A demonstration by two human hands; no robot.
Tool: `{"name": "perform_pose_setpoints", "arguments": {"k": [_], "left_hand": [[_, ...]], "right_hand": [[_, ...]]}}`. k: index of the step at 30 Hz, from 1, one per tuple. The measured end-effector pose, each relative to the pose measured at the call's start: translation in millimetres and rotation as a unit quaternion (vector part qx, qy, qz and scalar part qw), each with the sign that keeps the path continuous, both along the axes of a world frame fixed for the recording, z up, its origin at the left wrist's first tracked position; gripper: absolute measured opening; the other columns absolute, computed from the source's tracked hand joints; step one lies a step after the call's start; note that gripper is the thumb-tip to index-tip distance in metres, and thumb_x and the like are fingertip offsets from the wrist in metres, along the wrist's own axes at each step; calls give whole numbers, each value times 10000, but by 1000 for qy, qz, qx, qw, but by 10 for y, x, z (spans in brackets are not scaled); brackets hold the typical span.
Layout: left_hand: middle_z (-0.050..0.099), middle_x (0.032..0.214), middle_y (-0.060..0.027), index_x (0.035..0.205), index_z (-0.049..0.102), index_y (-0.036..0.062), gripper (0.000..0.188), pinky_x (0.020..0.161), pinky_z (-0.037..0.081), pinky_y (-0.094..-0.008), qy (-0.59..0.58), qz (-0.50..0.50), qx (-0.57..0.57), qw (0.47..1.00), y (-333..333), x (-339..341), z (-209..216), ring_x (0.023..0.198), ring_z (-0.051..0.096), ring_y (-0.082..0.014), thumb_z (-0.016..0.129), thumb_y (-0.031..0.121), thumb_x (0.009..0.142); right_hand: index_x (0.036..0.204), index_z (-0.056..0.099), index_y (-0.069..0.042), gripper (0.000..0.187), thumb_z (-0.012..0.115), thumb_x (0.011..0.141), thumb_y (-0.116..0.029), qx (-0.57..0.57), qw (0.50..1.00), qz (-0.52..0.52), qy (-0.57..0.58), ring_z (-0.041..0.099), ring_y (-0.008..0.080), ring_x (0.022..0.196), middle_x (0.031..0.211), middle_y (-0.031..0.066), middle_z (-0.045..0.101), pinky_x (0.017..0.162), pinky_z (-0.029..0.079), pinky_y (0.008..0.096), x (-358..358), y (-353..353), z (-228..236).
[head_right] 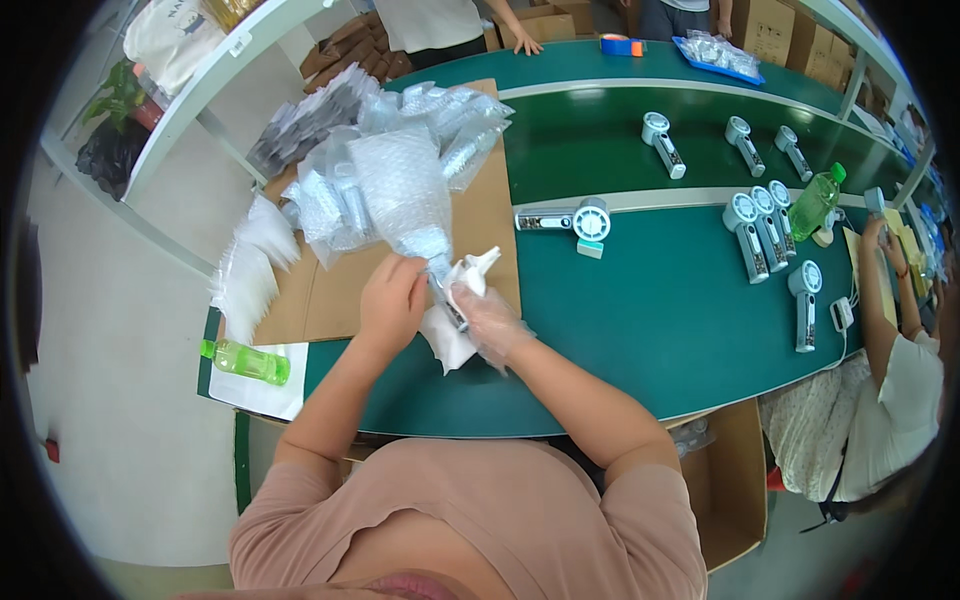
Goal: The person wipes handheld electronic devices with a white cloth at a green workbench. They pick up each device, wipe it thoroughly, and place it on the table. The person also handles a green spray bottle and bubble wrap during the process.
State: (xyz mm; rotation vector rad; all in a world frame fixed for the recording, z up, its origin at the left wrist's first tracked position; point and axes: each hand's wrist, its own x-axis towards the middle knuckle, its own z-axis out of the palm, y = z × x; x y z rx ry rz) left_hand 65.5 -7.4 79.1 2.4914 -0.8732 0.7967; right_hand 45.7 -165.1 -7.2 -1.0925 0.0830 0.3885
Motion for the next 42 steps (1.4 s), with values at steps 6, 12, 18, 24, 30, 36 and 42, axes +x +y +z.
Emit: {"name": "perform_pose_setpoints", "arguments": {"k": [6,12,18,24,30,36,42], "left_hand": [[571,897,-179,993,571,3,281,697,464,-442,25,76,-134,988,232,224,-357,823,565,-393,644,29,723],[606,805,-213,933,590,-2,175,688,466,-452,134,82,-211,965,318,342,-578,774,590,-405,591,105,794],[593,734,-161,888,598,14,189,617,453,-401,356,1,-236,904,64,107,-889,681,579,-315,602,199,850],[528,760,-108,941,597,56,120,574,436,-413,74,85,-145,983,17,123,-468,661,560,-291,611,149,866],[594,834,-162,970,616,49,128,650,475,-431,115,-39,-14,992,-47,-28,-309,740,591,-354,541,89,874],[648,823,-23,965,641,65,150,598,441,-259,455,-35,-393,798,173,6,73,674,567,-122,533,163,930],[588,758,59,972,657,81,129,482,321,-191,514,-45,-329,791,380,-104,314,580,436,-15,565,94,883]], "right_hand": [[1258,448,13,540,550,948,-417,94,995,30,3,596,184,918,1069,103,579,781,526,348,-103,48,88],[1237,460,13,490,513,971,-395,190,981,31,13,605,192,893,1053,103,575,771,534,361,-148,128,80],[1144,523,-9,361,501,982,-331,182,977,-70,84,614,186,841,977,100,597,723,538,353,-79,78,162],[1255,501,11,506,549,946,-387,-114,993,-21,14,605,164,888,998,83,623,769,498,315,-89,34,151],[1157,561,-4,406,529,947,-351,-14,998,54,23,635,185,858,1000,100,638,771,513,349,-14,-12,63],[1159,554,-11,339,516,932,-260,0,994,92,-60,654,211,852,1009,117,650,763,522,367,-159,-279,495],[943,605,-79,173,631,780,-132,-385,808,47,-443,600,393,843,891,163,644,734,477,450,-352,-194,817]]}}
